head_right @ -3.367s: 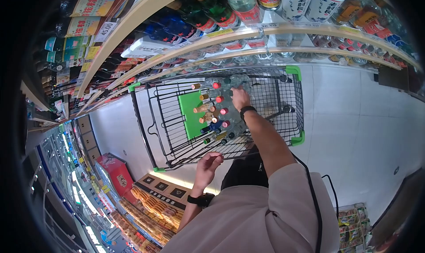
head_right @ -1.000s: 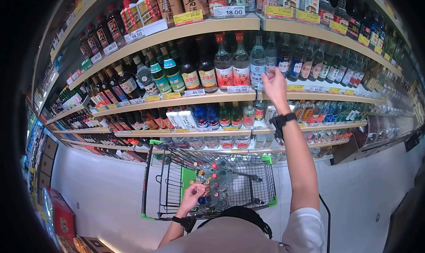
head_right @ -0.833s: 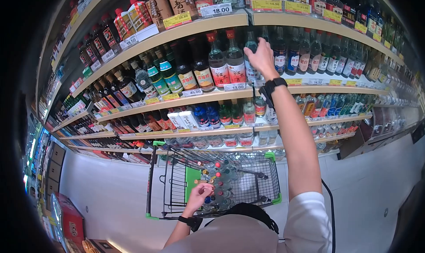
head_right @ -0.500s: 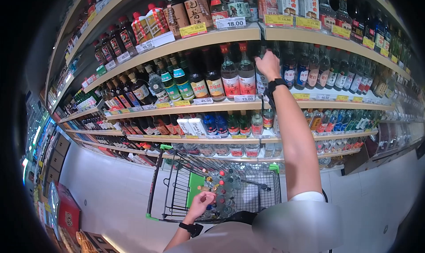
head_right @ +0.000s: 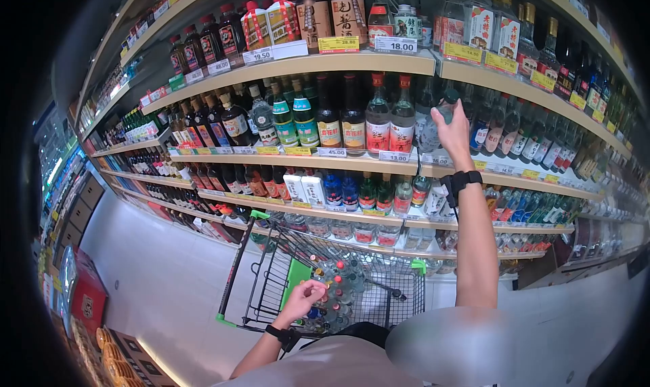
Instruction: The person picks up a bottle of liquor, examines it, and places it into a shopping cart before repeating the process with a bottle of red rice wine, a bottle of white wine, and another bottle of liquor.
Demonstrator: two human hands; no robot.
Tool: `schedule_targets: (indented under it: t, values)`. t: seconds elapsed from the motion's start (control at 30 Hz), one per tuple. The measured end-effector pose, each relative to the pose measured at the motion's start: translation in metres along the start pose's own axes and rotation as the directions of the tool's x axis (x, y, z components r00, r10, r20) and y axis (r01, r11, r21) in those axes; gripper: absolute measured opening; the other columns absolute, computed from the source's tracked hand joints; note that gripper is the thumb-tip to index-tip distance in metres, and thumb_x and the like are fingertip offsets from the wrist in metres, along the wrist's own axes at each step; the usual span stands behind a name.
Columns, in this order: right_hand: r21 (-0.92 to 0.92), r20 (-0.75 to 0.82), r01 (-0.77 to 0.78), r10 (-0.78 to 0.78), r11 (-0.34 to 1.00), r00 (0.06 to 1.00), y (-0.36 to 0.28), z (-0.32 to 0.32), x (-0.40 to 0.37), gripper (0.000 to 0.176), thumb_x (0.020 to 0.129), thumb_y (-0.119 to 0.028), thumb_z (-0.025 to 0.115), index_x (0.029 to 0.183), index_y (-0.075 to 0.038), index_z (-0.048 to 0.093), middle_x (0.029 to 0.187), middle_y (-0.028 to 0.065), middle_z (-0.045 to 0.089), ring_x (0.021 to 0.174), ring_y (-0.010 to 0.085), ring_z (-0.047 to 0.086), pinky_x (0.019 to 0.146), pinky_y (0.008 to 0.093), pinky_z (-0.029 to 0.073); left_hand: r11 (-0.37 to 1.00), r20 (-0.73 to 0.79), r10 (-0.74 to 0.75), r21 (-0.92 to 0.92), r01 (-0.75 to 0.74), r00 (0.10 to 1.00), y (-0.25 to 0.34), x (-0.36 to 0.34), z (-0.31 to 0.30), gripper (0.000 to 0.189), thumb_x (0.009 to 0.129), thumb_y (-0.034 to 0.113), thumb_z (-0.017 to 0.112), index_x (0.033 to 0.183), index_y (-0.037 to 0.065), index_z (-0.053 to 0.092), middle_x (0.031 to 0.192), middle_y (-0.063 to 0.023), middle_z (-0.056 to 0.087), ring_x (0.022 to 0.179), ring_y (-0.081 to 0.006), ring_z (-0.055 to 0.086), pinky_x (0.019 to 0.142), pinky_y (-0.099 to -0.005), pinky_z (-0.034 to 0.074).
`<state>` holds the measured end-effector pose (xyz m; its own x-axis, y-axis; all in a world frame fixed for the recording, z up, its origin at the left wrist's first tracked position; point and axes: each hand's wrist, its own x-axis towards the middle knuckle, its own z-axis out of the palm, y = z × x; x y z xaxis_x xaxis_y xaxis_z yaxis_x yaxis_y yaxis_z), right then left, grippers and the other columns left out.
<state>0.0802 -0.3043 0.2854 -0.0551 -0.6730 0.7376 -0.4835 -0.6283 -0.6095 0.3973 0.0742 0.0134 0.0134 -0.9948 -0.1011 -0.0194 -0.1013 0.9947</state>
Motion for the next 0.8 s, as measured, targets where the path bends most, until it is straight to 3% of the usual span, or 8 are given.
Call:
schedule_targets:
  t: [0.23,0.37,0.4,0.47,0.57,0.63,0.7,0.8]
  values:
    - [0.047,-0.026,0.067,-0.066,0.997,0.997,-0.103,-0.043,-0.013,0.041,0.094,-0.031,0.062,0.115,0.001,0.052,0.102,0.0198,0.067,0.094,0.0296,0.067,0.085,0.0381,0.049,0.998,0.006,0.057,0.038,-0.057,0.998,0.027,0.021,-0.001,0.019,0.097,0.015,0.064,0.110,0.002,0.064,0.091,0.0015,0.065,0.077,-0.0031,0.056,0.070,-0.0189,0.047]
    - [0.292,0.108,0.027,-0.061,0.956,0.992,-0.102,-0.023,-0.025,0.039,0.098,-0.032,0.058,0.115,0.003,0.052,0.105,0.0153,0.064,0.097,0.0204,0.061,0.088,0.0340,0.047,0.989,0.062,0.132,-0.071,-0.127,0.989,0.074,0.047,0.006,0.021,0.098,0.019,0.062,0.111,0.002,0.062,0.098,-0.0007,0.063,0.081,-0.0058,0.059,0.071,-0.0209,0.049]
    - [0.385,0.116,0.015,-0.065,0.923,0.991,-0.105,-0.010,-0.034,0.036,0.098,-0.031,0.058,0.114,0.001,0.053,0.104,0.0119,0.062,0.096,0.0184,0.058,0.088,0.0324,0.047,0.977,0.075,0.134,-0.178,-0.119,0.988,0.085,0.056,0.008,0.026,0.101,0.024,0.057,0.115,0.002,0.059,0.101,-0.0041,0.064,0.086,-0.0099,0.061,0.075,-0.0245,0.052]
    - [0.525,0.305,-0.208,0.045,0.825,0.951,-0.123,0.006,-0.055,0.033,0.099,-0.030,0.057,0.113,0.000,0.053,0.102,0.0087,0.060,0.095,0.0149,0.057,0.085,0.0313,0.046,0.900,0.123,0.130,-0.432,-0.065,0.984,0.113,0.071,0.009,0.040,0.104,0.035,0.045,0.123,0.000,0.052,0.112,-0.0129,0.062,0.098,-0.0210,0.064,0.086,-0.0345,0.054]
    - [0.606,0.516,-0.392,0.033,0.692,0.856,-0.148,0.028,-0.084,0.029,0.100,-0.028,0.055,0.113,-0.003,0.052,0.101,0.0047,0.058,0.092,0.0098,0.056,0.080,0.0279,0.047,0.642,0.301,0.196,-0.759,0.110,0.933,0.159,0.075,0.012,0.058,0.105,0.046,0.035,0.136,-0.003,0.041,0.125,-0.0217,0.059,0.113,-0.0332,0.062,0.096,-0.0458,0.052]
    - [0.632,0.493,-0.299,-0.073,0.715,0.867,-0.151,0.045,-0.095,0.024,0.101,-0.027,0.055,0.109,-0.005,0.051,0.098,0.0007,0.055,0.080,0.0087,0.056,0.068,0.0255,0.048,0.665,0.320,0.263,-0.744,0.069,0.910,0.177,0.069,0.018,0.060,0.104,0.044,0.039,0.141,-0.002,0.036,0.128,-0.0222,0.058,0.113,-0.0355,0.062,0.095,-0.0488,0.052]
    - [0.637,0.608,-0.495,0.010,0.590,0.794,-0.163,0.047,-0.106,0.023,0.102,-0.027,0.053,0.108,-0.006,0.051,0.096,0.0008,0.056,0.079,0.0090,0.057,0.070,0.0284,0.049,0.777,0.297,0.322,-0.625,-0.072,0.899,0.178,0.067,0.018,0.060,0.103,0.043,0.042,0.143,-0.001,0.035,0.126,-0.0218,0.058,0.110,-0.0347,0.064,0.094,-0.0486,0.053]
    - [0.602,0.677,-0.517,-0.044,0.608,0.735,-0.150,0.052,-0.103,0.032,0.104,-0.029,0.046,0.125,-0.006,0.050,0.111,0.0067,0.060,0.095,0.0154,0.063,0.076,0.0324,0.056,0.772,0.172,0.335,-0.613,-0.165,0.926,0.176,0.060,0.016,0.043,0.097,0.020,0.059,0.132,0.001,0.044,0.120,-0.0181,0.061,0.102,-0.0238,0.066,0.090,-0.0399,0.055]
